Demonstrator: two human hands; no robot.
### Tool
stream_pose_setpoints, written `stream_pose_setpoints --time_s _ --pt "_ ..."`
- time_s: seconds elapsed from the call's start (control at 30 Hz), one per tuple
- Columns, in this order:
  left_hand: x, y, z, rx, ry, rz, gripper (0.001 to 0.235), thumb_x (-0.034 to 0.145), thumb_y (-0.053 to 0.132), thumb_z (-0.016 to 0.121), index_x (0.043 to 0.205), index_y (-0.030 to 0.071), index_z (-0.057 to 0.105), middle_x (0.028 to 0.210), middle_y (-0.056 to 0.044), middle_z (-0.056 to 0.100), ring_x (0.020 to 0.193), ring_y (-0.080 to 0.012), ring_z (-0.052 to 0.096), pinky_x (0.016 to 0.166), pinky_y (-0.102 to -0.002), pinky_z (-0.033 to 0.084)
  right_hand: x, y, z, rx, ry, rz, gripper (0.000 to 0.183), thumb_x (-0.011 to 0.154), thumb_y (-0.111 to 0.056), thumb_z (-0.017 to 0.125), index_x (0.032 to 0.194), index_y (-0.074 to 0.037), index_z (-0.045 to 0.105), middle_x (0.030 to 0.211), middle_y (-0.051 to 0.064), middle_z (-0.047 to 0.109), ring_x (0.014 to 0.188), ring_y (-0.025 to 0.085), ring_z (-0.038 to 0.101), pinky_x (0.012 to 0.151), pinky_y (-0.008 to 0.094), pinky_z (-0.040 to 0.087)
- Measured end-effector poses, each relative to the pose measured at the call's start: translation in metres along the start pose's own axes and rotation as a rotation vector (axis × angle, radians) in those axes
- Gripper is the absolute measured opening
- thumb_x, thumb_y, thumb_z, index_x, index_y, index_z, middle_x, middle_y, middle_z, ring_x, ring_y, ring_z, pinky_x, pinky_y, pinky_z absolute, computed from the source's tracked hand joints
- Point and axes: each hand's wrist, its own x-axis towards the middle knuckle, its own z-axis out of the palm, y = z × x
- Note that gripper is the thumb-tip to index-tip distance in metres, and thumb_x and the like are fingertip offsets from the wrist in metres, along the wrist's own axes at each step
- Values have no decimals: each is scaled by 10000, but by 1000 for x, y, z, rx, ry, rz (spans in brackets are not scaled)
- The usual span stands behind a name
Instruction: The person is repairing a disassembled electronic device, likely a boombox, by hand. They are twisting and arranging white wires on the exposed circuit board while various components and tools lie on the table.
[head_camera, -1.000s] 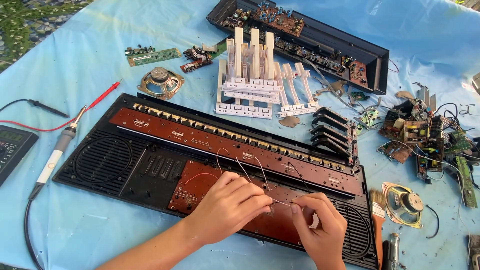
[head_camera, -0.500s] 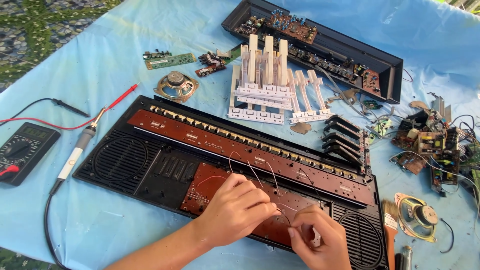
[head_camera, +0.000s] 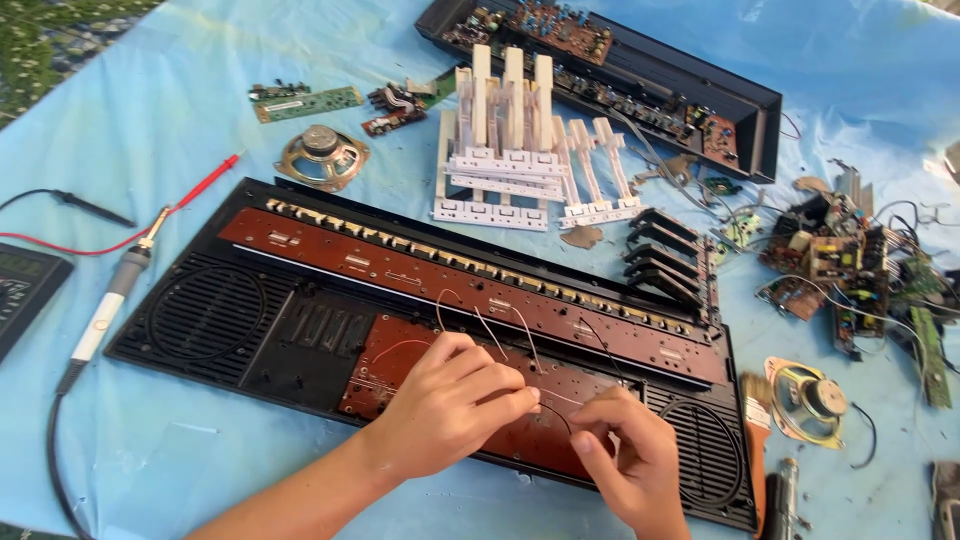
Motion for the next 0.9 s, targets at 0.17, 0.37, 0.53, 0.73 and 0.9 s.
stream_pose_setpoints --time_s 0.17,0.37,0.53,0.73,0.9 --pt "1 2 1 13 -14 35 101 1034 48 616 1053 99 702 982 -13 658 762 -206 552 769 -379 408 1 1 1 -28 -83 -9 144 936 -203 664 848 -106 725 661 -12 653 541 108 502 508 233 373" --pt "3 3 2 0 -7 24 73 1011 166 734 1032 105 698 948 5 656 744 -195 539 771 -375 409 1 6 2 -34 -130 7 94 904 -172 708 852 -95 721 696 1 695 558 116 550 508 231 388" --pt "3 4 2 23 -18 28 89 1024 190 715 1017 117 665 921 18 640 728 -194 516 758 -365 405 -1 9 3 -48 -211 48 120 916 -175 696 827 -95 691 723 -4 692 542 115 533 513 238 415" --pt "6 6 4 35 -8 23 105 1017 189 728 961 120 670 903 25 640 712 -186 516 735 -352 396 0 11 -1 -29 -115 -17 178 939 -189 569 779 -110 569 665 -4 567 542 119 453 501 247 353" --pt "9 4 1 30 -16 26 119 1000 181 755 934 130 670 886 21 633 701 -172 520 722 -335 391 -5 27 -21 -115 19 -33 108 892 -94 609 798 -124 653 715 4 697 482 41 473 426 166 359"
